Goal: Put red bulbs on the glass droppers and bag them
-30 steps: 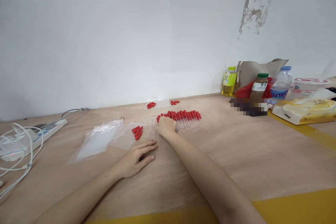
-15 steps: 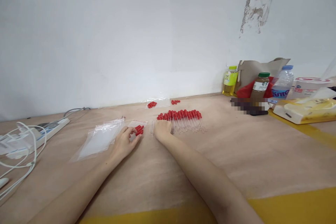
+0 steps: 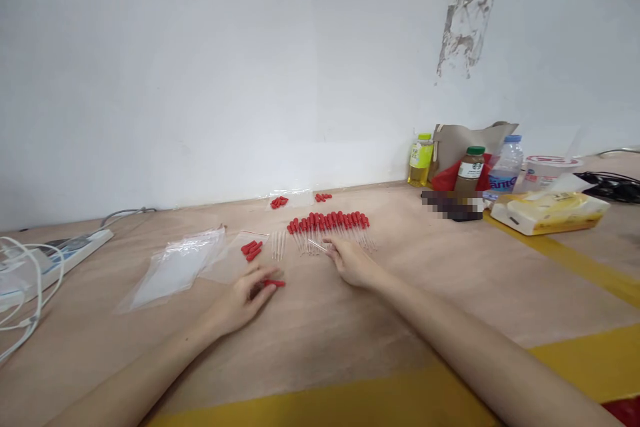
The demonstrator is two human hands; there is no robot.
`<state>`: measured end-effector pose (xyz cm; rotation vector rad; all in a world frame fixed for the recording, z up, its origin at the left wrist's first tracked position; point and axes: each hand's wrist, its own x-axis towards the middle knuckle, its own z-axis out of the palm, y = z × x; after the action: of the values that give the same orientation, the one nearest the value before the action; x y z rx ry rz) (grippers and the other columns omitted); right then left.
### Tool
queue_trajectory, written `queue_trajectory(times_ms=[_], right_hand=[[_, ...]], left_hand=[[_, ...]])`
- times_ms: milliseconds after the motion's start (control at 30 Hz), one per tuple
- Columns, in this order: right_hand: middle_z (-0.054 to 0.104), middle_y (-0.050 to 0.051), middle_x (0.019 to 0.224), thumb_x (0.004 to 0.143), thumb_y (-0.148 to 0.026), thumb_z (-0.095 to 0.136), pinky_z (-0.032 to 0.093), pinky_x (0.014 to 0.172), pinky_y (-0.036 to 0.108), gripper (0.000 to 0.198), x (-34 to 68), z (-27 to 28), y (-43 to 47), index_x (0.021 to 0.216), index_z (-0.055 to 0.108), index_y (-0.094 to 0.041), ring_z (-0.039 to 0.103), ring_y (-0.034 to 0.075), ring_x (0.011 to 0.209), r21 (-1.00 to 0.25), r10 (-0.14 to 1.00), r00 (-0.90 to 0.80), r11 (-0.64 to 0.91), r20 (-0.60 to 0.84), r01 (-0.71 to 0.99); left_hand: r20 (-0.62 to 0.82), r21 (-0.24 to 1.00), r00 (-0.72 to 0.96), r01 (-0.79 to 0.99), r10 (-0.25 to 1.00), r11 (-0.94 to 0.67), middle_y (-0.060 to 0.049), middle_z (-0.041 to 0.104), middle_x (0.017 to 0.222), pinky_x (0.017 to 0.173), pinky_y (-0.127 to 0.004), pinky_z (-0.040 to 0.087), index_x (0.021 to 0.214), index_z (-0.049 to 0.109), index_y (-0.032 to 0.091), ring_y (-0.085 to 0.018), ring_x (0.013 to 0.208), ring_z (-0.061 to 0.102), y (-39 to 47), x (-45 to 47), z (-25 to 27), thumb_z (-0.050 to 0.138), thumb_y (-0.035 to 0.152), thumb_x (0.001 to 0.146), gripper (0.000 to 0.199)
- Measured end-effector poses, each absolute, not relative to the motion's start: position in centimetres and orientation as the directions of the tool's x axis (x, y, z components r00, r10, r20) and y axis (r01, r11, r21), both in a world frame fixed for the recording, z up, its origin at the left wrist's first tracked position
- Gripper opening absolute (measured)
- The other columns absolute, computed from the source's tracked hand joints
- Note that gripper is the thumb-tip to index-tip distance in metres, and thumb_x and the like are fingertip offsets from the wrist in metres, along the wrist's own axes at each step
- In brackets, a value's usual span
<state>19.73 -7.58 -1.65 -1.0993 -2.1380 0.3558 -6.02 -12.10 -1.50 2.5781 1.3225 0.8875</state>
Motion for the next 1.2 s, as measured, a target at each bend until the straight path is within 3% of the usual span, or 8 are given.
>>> queue_trajectory(times_ms=[133,267,433,533,700,933,1200], right_hand=[[0.062,0.007,0.092,0.081,-0.019,0.038,0.041,0.075,0.030,0.022,20.4,-2.7,-8.6,0.091,0.057,-0.018,0.056,0.017,0.084,-0.513,0.763,-0.362,0.635,0.536,0.577],[0.059,0.004,0.077,0.080,-0.019,0.040,0.041,0.062,0.025,0.014,19.3,-2.5,-10.2,0.083,0.054,-0.017,0.052,0.014,0.069,-0.534,0.761,-0.364,0.640,0.537,0.552],[0.056,0.000,0.064,0.081,-0.025,0.042,0.036,0.056,0.023,0.014,18.1,-2.5,-11.5,0.076,0.053,-0.017,0.047,0.010,0.058,-0.506,0.716,-0.446,0.696,0.537,0.509],[0.058,0.000,0.067,0.082,-0.025,0.043,0.035,0.062,0.025,0.014,17.9,-2.5,-11.7,0.078,0.054,-0.017,0.049,0.011,0.061,-0.475,0.687,-0.466,0.724,0.558,0.500],[0.061,0.000,0.073,0.082,-0.023,0.044,0.032,0.072,0.030,0.011,17.5,-2.3,-12.1,0.082,0.054,-0.018,0.053,0.011,0.065,-0.454,0.677,-0.506,0.735,0.534,0.504],[0.062,-0.001,0.074,0.083,-0.022,0.042,0.031,0.072,0.029,0.015,17.1,-2.5,-12.2,0.084,0.057,-0.020,0.054,0.011,0.068,-0.442,0.651,-0.556,0.759,0.517,0.478],[0.064,0.001,0.079,0.084,-0.025,0.044,0.028,0.074,0.031,0.019,17.5,-2.3,-11.6,0.085,0.063,-0.023,0.054,0.012,0.073,-0.405,0.640,-0.571,0.768,0.515,0.496]], left_hand=[[0.399,0.393,0.459,0.696,0.794,-0.601,-0.004,0.055,0.089,0.075,-0.028,0.042,0.087,0.064,0.020,-0.016,0.083,0.053,-12.4,-5.0,-1.9,0.045,0.026,0.083,0.020],[0.449,0.480,0.395,0.650,0.802,-0.589,-0.004,0.058,0.087,0.073,-0.028,0.043,0.084,0.064,0.019,-0.016,0.080,0.054,-12.2,-4.6,-2.2,0.048,0.027,0.082,0.017],[0.322,0.750,0.334,0.481,0.886,-0.454,0.000,0.057,0.063,0.054,-0.022,0.044,0.090,0.055,0.016,-0.011,0.054,0.054,-12.6,-4.2,-2.8,0.043,0.034,0.085,0.023],[0.261,0.827,0.359,0.397,0.896,-0.399,0.001,0.057,0.060,0.054,-0.022,0.046,0.090,0.053,0.015,-0.011,0.053,0.054,-12.6,-4.1,-3.2,0.042,0.035,0.085,0.023],[0.250,0.855,0.356,0.355,0.900,-0.378,-0.001,0.058,0.064,0.057,-0.024,0.047,0.089,0.052,0.015,-0.012,0.057,0.057,-12.3,-4.1,-3.6,0.044,0.034,0.084,0.022],[0.278,0.861,0.403,0.296,0.872,-0.412,0.000,0.056,0.068,0.059,-0.024,0.047,0.088,0.052,0.014,-0.011,0.061,0.056,-12.8,-3.9,-3.0,0.044,0.032,0.084,0.020],[0.257,0.717,0.472,0.492,0.843,-0.494,0.001,0.052,0.061,0.054,-0.020,0.041,0.085,0.060,0.015,-0.010,0.054,0.049,-13.6,-3.8,-1.9,0.041,0.033,0.085,0.026]])
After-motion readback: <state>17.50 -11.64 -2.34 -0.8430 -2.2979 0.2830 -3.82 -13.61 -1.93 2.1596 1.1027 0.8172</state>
